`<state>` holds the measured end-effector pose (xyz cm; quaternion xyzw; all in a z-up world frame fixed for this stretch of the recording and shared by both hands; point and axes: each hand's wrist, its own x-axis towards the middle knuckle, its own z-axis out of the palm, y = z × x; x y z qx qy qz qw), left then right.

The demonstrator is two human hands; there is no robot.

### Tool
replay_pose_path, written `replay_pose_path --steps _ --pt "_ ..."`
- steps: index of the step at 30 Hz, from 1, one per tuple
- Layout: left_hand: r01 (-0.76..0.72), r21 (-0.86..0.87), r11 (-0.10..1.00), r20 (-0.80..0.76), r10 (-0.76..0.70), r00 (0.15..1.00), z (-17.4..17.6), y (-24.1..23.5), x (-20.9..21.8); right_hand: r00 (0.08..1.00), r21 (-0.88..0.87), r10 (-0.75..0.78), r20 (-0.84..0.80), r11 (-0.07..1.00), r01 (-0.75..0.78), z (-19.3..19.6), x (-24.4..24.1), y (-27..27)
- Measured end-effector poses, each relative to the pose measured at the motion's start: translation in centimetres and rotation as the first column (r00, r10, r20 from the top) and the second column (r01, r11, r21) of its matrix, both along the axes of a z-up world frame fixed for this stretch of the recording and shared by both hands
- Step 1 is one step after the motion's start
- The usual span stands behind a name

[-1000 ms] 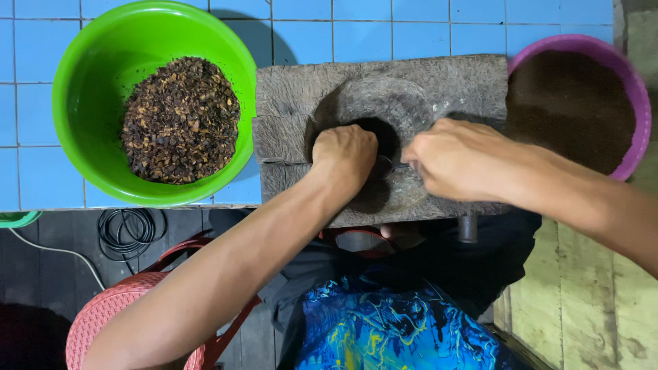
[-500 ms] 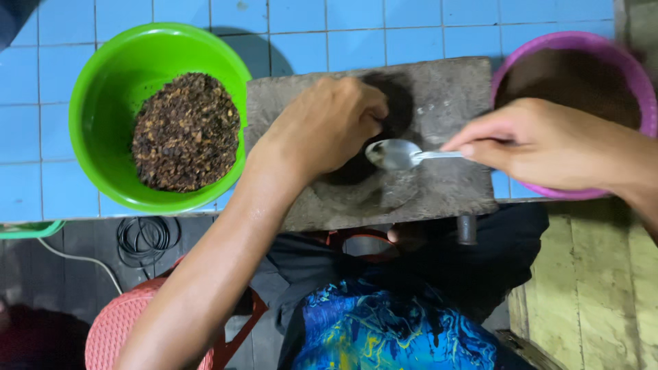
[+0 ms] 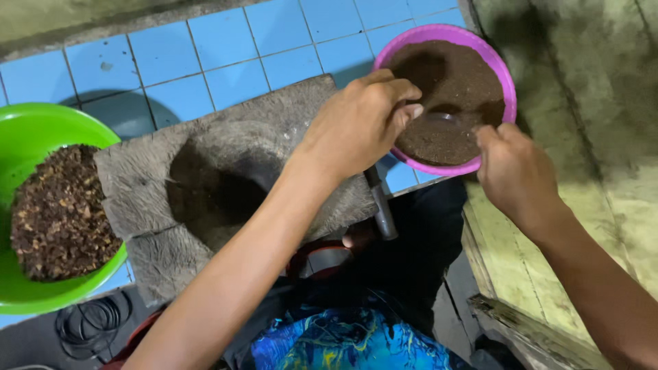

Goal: The person uses a spoon to transfer coarse dark material from a green bowl into a stone mortar, then grinds it with a pestle. The person repeatedly scoops material from the mortar into a pink bowl and adds more from the green bowl, continuing to grind.

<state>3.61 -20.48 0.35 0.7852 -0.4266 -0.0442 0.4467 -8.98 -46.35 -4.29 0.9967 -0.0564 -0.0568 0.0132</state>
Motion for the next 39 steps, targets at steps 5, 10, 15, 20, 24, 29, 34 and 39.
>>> replay_pose_path --steps 5,10,15,20,24,29,34,39 --pt "-0.053 -0.160 0.986 0.135 0.075 0.988 2.3 6.7 0.1 0.956 0.255 0.153 0.249 0.942 -0.217 7.8 1.2 4.8" --pt "-0.271 -0.144 0.952 0.211 0.297 0.931 3.4 14.1 -0.4 0.956 0.468 0.286 -0.063 0.854 -0.225 11.0 4.0 16.0" --pt "-0.346 -0.170 0.923 0.112 0.366 0.924 2.4 17.9 -2.2 0.761 0.209 0.415 -0.499 0.909 -0.359 8.6 6.7 25.2" --pt "-0.383 -0.181 0.906 0.038 0.395 0.918 1.4 19.6 -2.9 0.678 -0.034 0.301 -0.671 0.900 -0.434 7.2 7.9 27.4" --pt "-0.389 -0.223 0.894 -0.010 0.397 0.918 0.8 20.1 -3.0 0.750 0.087 0.308 -0.586 0.944 -0.319 7.3 8.4 27.8" --pt "-0.382 -0.249 0.890 -0.030 0.387 0.922 0.0 19.8 -3.1 0.672 -0.062 0.240 -0.701 0.918 -0.393 7.3 8.2 28.8" --pt "-0.394 -0.224 0.892 -0.031 0.397 0.917 0.1 20.2 -3.3 0.736 -0.133 0.325 -0.595 0.863 -0.488 6.5 9.0 27.2" --pt "-0.390 -0.173 0.904 -0.010 0.395 0.919 0.2 20.4 -3.2 0.690 -0.139 0.667 -0.281 0.683 -0.717 4.6 8.9 24.8"
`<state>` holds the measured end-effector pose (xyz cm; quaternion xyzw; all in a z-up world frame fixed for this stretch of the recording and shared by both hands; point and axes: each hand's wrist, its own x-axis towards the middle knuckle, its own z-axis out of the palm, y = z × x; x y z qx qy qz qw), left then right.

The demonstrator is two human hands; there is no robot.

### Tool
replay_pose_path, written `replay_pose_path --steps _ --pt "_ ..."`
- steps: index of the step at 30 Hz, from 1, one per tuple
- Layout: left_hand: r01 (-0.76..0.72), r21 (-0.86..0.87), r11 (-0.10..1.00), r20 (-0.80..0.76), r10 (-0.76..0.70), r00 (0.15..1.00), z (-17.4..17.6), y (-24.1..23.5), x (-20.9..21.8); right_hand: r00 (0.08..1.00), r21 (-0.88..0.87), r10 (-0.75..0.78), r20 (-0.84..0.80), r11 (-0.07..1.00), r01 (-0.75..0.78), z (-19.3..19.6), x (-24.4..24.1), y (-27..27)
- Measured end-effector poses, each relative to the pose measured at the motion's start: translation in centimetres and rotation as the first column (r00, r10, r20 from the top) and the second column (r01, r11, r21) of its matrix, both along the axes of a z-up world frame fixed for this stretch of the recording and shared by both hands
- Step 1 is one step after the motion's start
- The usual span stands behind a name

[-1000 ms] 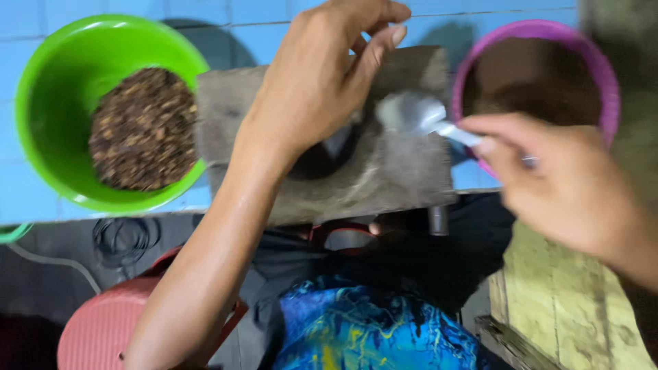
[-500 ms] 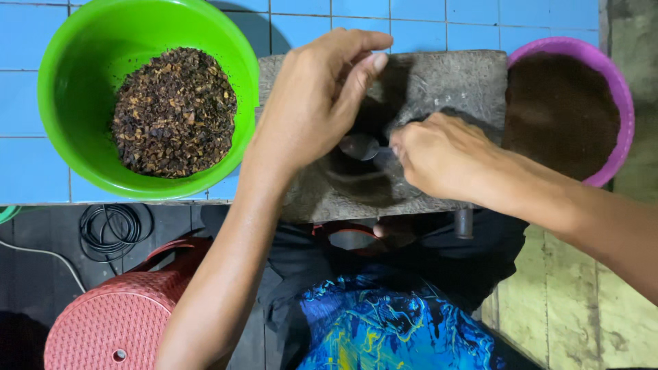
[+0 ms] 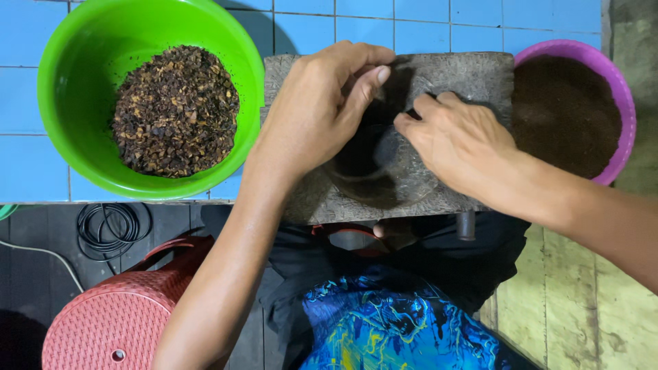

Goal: The person uses a spoon to transfer coarse dark material from a green bowl into a stone mortar, then grinds it with a pestle. The person repeatedly scoops material from the mortar into a pink bowl and adds more from the green bowl, continuing to grind.

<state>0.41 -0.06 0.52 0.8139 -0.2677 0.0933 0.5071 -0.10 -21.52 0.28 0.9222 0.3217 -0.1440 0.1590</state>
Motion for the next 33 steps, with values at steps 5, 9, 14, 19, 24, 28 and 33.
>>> replay_pose_path --steps 5,9,14,19,24,28,33 --pt "0.026 0.010 1.000 0.012 -0.026 1.000 -0.4 -0.4 0.2 1.000 0.013 0.014 -0.018 1.000 -0.013 0.7 0.4 -0.7" --pt "0.030 0.016 0.999 -0.007 -0.029 1.000 -0.3 -0.5 0.2 0.993 0.052 0.121 -0.002 0.991 -0.120 -0.5 0.9 -1.4" --pt "0.026 0.042 0.999 -0.011 -0.025 1.000 -0.7 -0.3 0.4 0.992 0.055 0.123 -0.010 0.991 -0.122 0.3 1.1 -1.0" --pt "0.058 0.093 0.994 -0.038 -0.055 0.998 -1.5 -0.5 0.7 0.994 0.015 0.088 -0.059 0.996 -0.087 0.2 0.9 -0.7" --pt "0.120 0.585 0.802 -0.302 0.078 0.950 -7.4 -2.8 0.9 0.996 0.033 0.081 -0.041 0.996 -0.079 0.0 0.4 -0.5" --pt "0.142 0.867 0.478 -0.299 0.271 0.915 -8.3 -6.8 -0.6 0.921 0.070 -0.276 -0.275 0.949 0.306 0.5 0.2 -0.2" --pt "0.156 0.933 0.324 -0.234 0.215 0.948 -10.6 -8.3 -0.2 0.844 -0.002 -0.408 -0.347 0.900 0.435 2.1 0.2 0.9"
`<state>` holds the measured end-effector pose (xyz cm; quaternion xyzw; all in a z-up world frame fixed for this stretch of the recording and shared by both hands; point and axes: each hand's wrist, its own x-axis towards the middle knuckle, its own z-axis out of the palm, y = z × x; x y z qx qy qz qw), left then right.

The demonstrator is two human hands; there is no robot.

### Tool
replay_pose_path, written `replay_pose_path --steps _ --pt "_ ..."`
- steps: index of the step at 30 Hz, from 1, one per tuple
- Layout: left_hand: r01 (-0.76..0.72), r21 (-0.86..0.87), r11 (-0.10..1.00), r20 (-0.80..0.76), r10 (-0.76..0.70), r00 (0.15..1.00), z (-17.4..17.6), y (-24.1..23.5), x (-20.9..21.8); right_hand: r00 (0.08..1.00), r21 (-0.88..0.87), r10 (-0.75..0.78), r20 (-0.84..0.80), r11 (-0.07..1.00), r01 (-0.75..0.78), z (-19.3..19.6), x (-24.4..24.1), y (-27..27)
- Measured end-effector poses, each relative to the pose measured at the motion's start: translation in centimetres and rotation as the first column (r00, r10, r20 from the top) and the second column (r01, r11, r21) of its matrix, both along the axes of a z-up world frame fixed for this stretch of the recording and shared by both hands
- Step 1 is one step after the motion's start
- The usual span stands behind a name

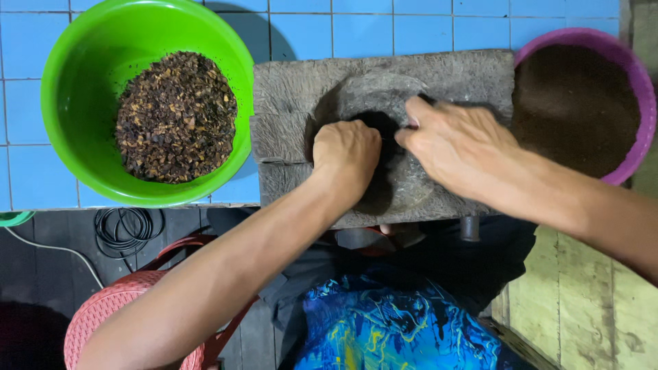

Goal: The person uses a spoon to transfer coarse dark material from a green bowl into a stone mortar, then grinds it with a pestle. The person repeatedly scoops material from the mortar into a pink bowl and adds more from the green bowl, continuing to grind.

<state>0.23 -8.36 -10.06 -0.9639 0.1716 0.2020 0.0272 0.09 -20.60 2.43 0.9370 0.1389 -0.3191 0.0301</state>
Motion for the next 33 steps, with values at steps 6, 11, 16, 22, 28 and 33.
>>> replay_pose_path --steps 6,11,16,22,28,33 --pt "0.043 -0.099 0.994 0.092 -0.033 0.995 0.1 2.1 -0.8 0.904 -0.159 0.426 0.033 0.895 -0.416 0.0 1.3 -1.3" --pt "0.060 -0.187 0.981 0.021 -0.057 0.998 2.7 3.3 -1.1 0.958 -0.150 0.264 -0.109 0.949 -0.278 2.8 1.4 -1.0" --pt "-0.042 -0.506 0.862 -0.112 -0.017 0.994 9.2 6.8 0.3 0.974 -0.116 0.154 -0.167 0.978 -0.174 2.8 1.8 -2.5" --pt "-0.025 -0.614 0.789 -0.001 0.031 1.000 10.8 8.5 0.1 0.966 -0.104 0.106 -0.234 0.986 -0.133 3.6 2.4 -2.9" --pt "-0.001 -0.677 0.736 -0.025 -0.021 0.999 10.7 8.1 0.1 0.947 -0.141 0.020 -0.321 0.988 -0.069 5.3 2.4 -2.1" --pt "0.048 -0.706 0.707 0.041 -0.027 0.999 12.1 9.0 -0.2 0.936 -0.050 -0.126 -0.328 0.992 0.116 4.3 2.7 -3.6"
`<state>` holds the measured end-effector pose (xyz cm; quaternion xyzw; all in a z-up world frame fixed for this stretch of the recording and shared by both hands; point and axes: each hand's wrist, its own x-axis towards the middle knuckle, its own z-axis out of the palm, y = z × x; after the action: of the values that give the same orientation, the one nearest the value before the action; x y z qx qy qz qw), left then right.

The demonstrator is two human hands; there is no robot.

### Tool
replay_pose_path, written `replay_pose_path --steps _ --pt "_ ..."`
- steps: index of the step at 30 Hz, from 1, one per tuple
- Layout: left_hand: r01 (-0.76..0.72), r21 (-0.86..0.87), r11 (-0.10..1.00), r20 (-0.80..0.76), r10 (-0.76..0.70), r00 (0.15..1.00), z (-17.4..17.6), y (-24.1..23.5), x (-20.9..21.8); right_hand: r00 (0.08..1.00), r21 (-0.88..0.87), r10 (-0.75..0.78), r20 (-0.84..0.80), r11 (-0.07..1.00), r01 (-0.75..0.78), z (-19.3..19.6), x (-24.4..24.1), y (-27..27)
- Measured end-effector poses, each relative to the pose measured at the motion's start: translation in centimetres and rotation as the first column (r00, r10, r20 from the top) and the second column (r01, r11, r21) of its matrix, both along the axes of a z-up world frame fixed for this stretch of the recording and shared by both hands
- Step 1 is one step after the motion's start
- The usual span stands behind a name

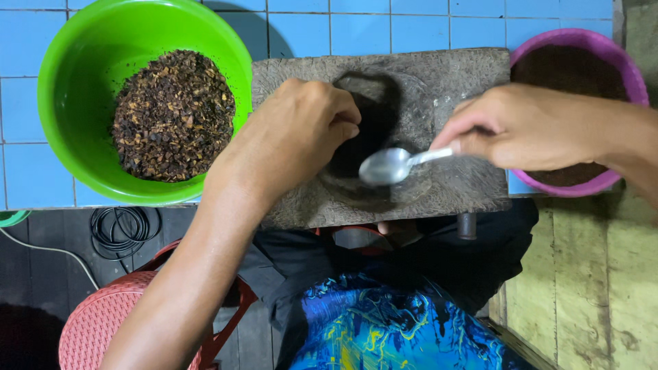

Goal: The person uses a spoon to transfer coarse dark material from a green bowl into a stone mortar, then grinds it with a pestle. The person repeatedly scoops material from the mortar into a pink bowl and adds more from the green bowl, continuing to grind.

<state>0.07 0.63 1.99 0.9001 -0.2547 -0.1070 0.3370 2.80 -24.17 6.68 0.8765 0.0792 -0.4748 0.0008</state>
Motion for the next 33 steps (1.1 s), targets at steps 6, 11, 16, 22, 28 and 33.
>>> replay_pose_path --steps 6,11,16,22,28,33 --pt "0.021 -0.034 0.999 0.038 -0.019 0.999 -1.3 -1.2 0.3 0.757 -0.276 0.535 0.375 0.844 -0.459 -0.9 -4.0 0.2" --pt "0.012 -0.046 0.999 0.022 -0.011 1.000 -0.5 -0.9 0.0 0.916 -0.259 0.363 0.170 0.913 -0.314 1.4 -5.4 4.2" --pt "0.000 -0.054 0.999 0.074 0.004 0.997 -0.8 -0.1 -0.1 0.989 -0.293 0.142 0.043 0.948 -0.123 2.0 -5.6 5.3" --pt "0.004 -0.062 0.998 0.102 0.002 0.995 -1.7 -0.5 0.1 0.910 -0.111 0.393 0.131 0.918 -0.380 -1.0 -3.8 3.4" --pt "0.009 -0.072 0.997 0.073 -0.003 0.997 -3.3 -1.4 0.5 0.781 -0.142 0.453 0.430 0.888 -0.437 -4.9 -3.0 2.8" --pt "-0.112 -0.001 0.994 -0.062 0.112 0.992 -2.5 -1.5 0.6 0.816 0.132 0.304 0.491 0.900 -0.415 -6.4 -2.6 2.0"
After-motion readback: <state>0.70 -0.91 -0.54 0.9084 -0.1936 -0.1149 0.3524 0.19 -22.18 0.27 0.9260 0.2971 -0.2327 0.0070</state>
